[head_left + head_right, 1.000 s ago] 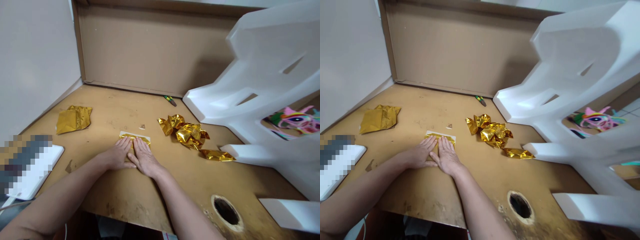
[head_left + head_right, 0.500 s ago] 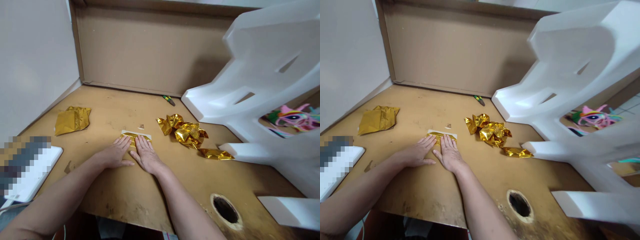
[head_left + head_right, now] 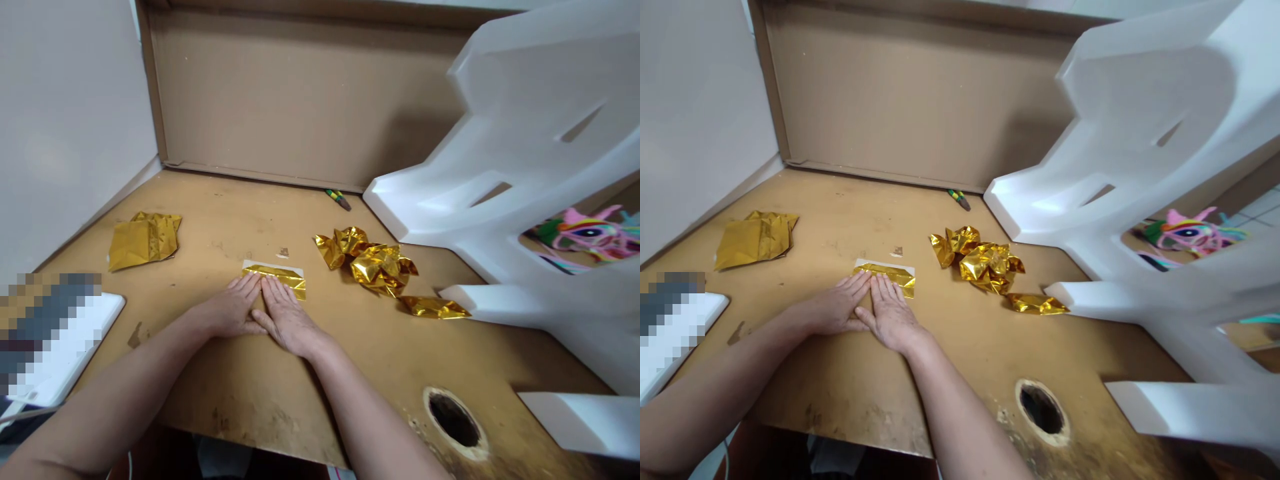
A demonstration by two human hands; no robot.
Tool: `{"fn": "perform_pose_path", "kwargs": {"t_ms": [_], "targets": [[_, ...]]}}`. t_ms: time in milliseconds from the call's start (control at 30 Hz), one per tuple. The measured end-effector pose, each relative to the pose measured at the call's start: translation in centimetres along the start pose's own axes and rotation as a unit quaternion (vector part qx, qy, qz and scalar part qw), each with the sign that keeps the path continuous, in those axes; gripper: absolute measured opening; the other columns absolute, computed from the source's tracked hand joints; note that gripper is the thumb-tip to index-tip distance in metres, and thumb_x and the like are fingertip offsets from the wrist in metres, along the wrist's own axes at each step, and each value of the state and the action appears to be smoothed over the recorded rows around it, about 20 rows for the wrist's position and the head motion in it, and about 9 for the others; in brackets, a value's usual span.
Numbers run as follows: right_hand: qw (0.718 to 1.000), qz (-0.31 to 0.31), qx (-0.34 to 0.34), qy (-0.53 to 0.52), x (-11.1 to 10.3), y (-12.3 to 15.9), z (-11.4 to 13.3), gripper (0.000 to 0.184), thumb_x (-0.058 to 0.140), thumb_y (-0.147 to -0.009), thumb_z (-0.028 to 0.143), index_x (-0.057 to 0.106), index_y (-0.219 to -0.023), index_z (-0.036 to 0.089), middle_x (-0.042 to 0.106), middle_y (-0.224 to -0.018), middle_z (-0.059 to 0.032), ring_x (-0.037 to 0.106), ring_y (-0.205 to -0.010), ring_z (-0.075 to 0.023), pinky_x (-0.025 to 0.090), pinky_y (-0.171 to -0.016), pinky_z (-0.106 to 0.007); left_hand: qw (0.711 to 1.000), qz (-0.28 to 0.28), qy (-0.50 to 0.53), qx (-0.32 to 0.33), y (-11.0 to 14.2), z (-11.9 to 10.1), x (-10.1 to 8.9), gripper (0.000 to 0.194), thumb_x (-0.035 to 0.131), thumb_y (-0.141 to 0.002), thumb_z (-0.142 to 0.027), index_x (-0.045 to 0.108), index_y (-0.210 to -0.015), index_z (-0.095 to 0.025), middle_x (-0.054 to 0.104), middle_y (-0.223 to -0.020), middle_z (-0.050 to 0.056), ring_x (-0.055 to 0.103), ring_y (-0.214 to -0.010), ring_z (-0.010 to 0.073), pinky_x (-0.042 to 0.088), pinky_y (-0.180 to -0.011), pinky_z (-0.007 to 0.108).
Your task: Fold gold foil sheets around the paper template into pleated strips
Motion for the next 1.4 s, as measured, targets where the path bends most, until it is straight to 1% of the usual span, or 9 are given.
{"fn": "perform_pose_path", "kwargs": {"t_ms": [233, 367, 500, 567, 667, 967, 1133, 1267, 1400], "targets": [[0.998, 0.008, 0.054, 0.030, -0.7, 0.6, -1.6, 0.084, 0.015, -0.085, 0.065, 0.019, -0.143, 0.005, 0.014, -0.150, -0.0169, 0.006, -0.139, -0.0261, 0.012, -0.112, -0.044, 1.000, 0.018, -0.012, -0.018, 0.1, -0.4, -0.4, 0.096, 0.029, -0.078, -0.073, 0.018, -0.141, -0.001, 0.011, -0.149, 0.022, 0.009, -0.138, 0.0330, 0.015, -0.110, 0.044], [0.995, 0.028, 0.080, 0.044, -0.9, 0.7, -1.8, 0.084, 0.018, -0.086, 0.062, 0.018, -0.142, 0.000, 0.012, -0.150, -0.0189, 0.004, -0.139, -0.0271, 0.011, -0.112, -0.044, 0.999, 0.012, -0.020, -0.027, 0.0, -0.6, -0.5, 0.100, 0.027, -0.078, -0.074, 0.020, -0.140, 0.003, 0.013, -0.148, 0.025, 0.010, -0.138, 0.0346, 0.014, -0.111, 0.044], [0.994, 0.042, 0.085, 0.060, -0.7, 0.6, -1.8, 0.084, 0.016, -0.086, 0.062, 0.016, -0.143, 0.000, 0.009, -0.151, -0.0176, 0.002, -0.139, -0.0262, 0.010, -0.112, -0.044, 0.998, -0.038, -0.033, 0.025, -0.4, -1.8, -0.9, 0.097, 0.024, -0.078, -0.075, 0.019, -0.141, 0.000, 0.014, -0.148, 0.022, 0.009, -0.138, 0.0312, 0.010, -0.112, 0.043], [0.993, 0.046, 0.087, 0.068, -0.6, 0.5, -1.9, 0.083, 0.015, -0.086, 0.061, 0.015, -0.143, 0.001, 0.009, -0.151, -0.0169, 0.001, -0.139, -0.0257, 0.010, -0.112, -0.044, 0.997, -0.038, -0.035, 0.057, -0.5, -2.4, -0.7, 0.096, 0.024, -0.079, -0.074, 0.017, -0.141, -0.001, 0.013, -0.149, 0.021, 0.008, -0.139, 0.0285, 0.009, -0.112, 0.041], [0.993, 0.043, 0.082, 0.077, -0.4, 0.4, -2.0, 0.083, 0.015, -0.086, 0.062, 0.015, -0.144, 0.003, 0.009, -0.152, -0.0150, 0.001, -0.139, -0.0246, 0.010, -0.112, -0.043, 0.997, -0.018, -0.034, 0.062, -0.6, -2.6, -0.3, 0.094, 0.024, -0.081, -0.072, 0.015, -0.141, 0.000, 0.013, -0.149, 0.021, 0.007, -0.139, 0.0276, 0.009, -0.112, 0.040], [0.994, 0.030, 0.075, 0.075, -0.4, 0.4, -2.4, 0.082, 0.016, -0.086, 0.062, 0.017, -0.144, 0.004, 0.012, -0.151, -0.0150, 0.004, -0.139, -0.0260, 0.014, -0.112, -0.044, 0.999, 0.022, -0.032, -0.009, -0.1, -0.9, -0.6, 0.098, 0.025, -0.080, -0.073, 0.016, -0.141, 0.002, 0.007, -0.148, 0.024, 0.005, -0.138, 0.0324, 0.012, -0.111, 0.043], [0.995, 0.009, 0.060, 0.073, -0.4, 0.4, -2.5, 0.079, 0.017, -0.087, 0.061, 0.017, -0.144, 0.006, 0.015, -0.151, -0.0156, 0.006, -0.139, -0.0265, 0.015, -0.111, -0.046, 0.999, 0.005, -0.036, -0.004, -0.2, -0.8, -0.5, 0.098, 0.025, -0.079, -0.074, 0.018, -0.141, 0.002, 0.011, -0.148, 0.024, 0.009, -0.138, 0.0322, 0.013, -0.111, 0.043], [0.997, -0.025, 0.033, 0.070, -0.8, 0.3, -1.6, 0.077, 0.015, -0.088, 0.060, 0.016, -0.145, 0.008, 0.014, -0.151, -0.0148, 0.004, -0.139, -0.0252, 0.011, -0.112, -0.047, 0.999, -0.021, -0.034, 0.009, -0.2, -0.7, -0.4, 0.095, 0.026, -0.079, -0.073, 0.021, -0.140, -0.001, 0.016, -0.148, 0.022, 0.012, -0.138, 0.0307, 0.015, -0.111, 0.042], [0.999, -0.003, 0.007, 0.043, -0.4, 0.4, -0.7, 0.077, 0.013, -0.087, 0.061, 0.016, -0.145, 0.009, 0.014, -0.151, -0.0131, 0.005, -0.139, -0.0244, 0.012, -0.112, -0.045, 0.999, -0.010, -0.037, 0.004, -0.3, -0.6, -0.3, 0.095, 0.030, -0.080, -0.070, 0.019, -0.140, 0.002, 0.015, -0.148, 0.024, 0.012, -0.138, 0.0312, 0.016, -0.111, 0.042]]}}
Point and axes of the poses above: each hand's wrist, its own y-axis away from the middle knuckle, its own x-axis out of the palm, z = x × y, the point moved 7 cm from there along -y, towards the middle knuckle
